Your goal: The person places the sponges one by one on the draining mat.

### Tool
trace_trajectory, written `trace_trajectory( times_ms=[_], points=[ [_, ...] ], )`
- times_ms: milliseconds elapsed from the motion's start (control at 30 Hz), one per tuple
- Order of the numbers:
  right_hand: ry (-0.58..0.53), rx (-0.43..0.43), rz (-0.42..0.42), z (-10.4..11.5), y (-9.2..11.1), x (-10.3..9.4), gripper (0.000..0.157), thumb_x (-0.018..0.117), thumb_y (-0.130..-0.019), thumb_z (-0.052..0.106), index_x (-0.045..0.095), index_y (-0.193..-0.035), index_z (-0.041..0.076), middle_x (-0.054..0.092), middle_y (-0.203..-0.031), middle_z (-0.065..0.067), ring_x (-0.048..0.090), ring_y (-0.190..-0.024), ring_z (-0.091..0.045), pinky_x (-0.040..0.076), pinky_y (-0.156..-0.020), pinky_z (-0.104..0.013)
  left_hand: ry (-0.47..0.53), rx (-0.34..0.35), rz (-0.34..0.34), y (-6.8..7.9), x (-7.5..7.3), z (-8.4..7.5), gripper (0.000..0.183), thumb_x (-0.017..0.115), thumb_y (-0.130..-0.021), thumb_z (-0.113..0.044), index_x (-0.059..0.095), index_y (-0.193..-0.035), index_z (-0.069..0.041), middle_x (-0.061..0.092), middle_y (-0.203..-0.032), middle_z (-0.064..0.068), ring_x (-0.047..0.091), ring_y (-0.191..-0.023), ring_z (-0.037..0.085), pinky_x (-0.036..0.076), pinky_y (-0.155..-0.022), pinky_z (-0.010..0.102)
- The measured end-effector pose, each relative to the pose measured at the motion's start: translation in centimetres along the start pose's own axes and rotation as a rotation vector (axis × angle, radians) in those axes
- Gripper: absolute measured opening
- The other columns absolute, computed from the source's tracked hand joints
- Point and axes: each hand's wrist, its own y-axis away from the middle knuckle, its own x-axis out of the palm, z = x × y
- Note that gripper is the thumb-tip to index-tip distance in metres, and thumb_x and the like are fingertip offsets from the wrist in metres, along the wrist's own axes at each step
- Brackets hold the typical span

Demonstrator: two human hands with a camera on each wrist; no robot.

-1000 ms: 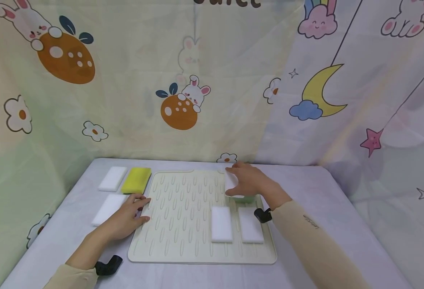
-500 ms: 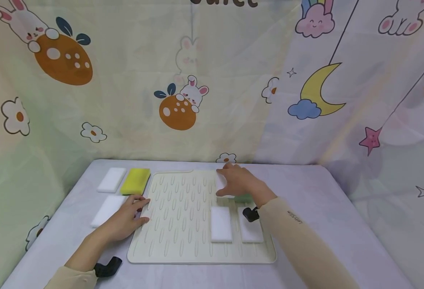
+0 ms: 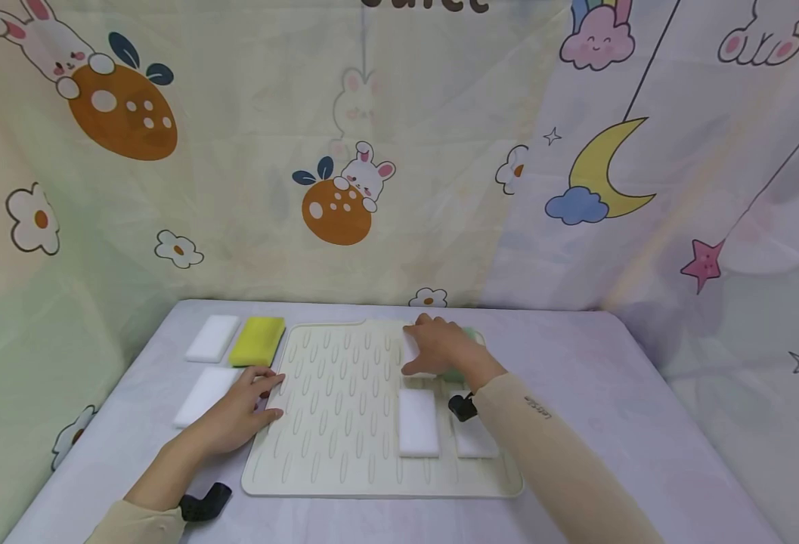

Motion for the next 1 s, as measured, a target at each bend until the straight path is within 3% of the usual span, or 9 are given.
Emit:
trace_trajectory(
  times_ms=[1000],
  points=[
    [0.035, 0.026, 0.063, 1.2, -0.7, 0.7, 0.088, 0.075, -0.089, 0.056, 0.042, -0.159, 0.014, 0.045, -0.158, -0.014, 0.051, -0.139, -0.041, 0.038, -0.116, -0.060, -0.005, 0.014, -0.007, -0.1, 0.1, 0.1, 0.064, 0.074, -0.095, -0.016, 0.048, -0.152, 0.001, 0.037, -0.153, 0.017, 0.057, -0.127, 0.029, 0.048, -0.109, 0.052]
  ],
)
